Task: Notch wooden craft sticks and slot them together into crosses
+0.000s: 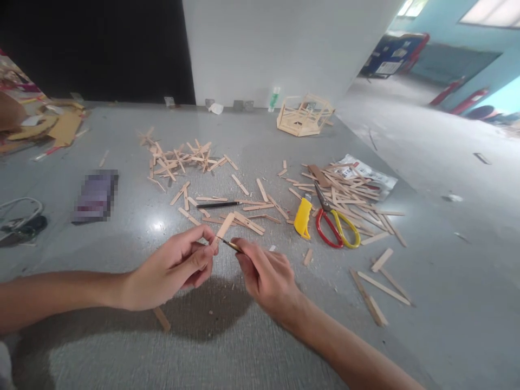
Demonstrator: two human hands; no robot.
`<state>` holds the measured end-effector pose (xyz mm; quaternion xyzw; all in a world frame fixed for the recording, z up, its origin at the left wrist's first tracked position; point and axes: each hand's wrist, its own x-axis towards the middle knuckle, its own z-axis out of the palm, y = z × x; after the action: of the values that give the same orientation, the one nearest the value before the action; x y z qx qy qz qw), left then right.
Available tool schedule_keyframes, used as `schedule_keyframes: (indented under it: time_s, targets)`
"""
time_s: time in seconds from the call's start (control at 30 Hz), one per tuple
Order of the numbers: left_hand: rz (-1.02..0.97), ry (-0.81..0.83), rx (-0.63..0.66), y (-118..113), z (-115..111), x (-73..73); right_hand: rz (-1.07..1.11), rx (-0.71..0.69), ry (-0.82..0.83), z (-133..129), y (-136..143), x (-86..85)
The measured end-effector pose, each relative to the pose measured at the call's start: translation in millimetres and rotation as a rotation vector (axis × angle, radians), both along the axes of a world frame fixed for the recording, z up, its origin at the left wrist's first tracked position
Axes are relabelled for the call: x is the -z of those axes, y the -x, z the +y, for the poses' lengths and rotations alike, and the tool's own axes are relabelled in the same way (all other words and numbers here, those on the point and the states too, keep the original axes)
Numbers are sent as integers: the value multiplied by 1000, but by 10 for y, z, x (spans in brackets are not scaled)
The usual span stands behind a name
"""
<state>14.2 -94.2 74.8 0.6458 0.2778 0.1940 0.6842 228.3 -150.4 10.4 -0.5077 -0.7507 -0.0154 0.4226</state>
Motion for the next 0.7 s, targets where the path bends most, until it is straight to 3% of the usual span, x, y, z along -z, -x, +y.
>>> schedule_keyframes:
  time_s: [0.17, 0.5, 0.7]
  targets:
    - [-66, 78, 1, -5, -49, -12, 3, -67, -49, -14, 2, -27]
    - [-118, 142, -1, -17, -86, -30, -49, -73, -112, -11, 28, -103]
    - [-166, 171, -8, -27, -97, -11, -77, -60, -147, 8, 8, -47]
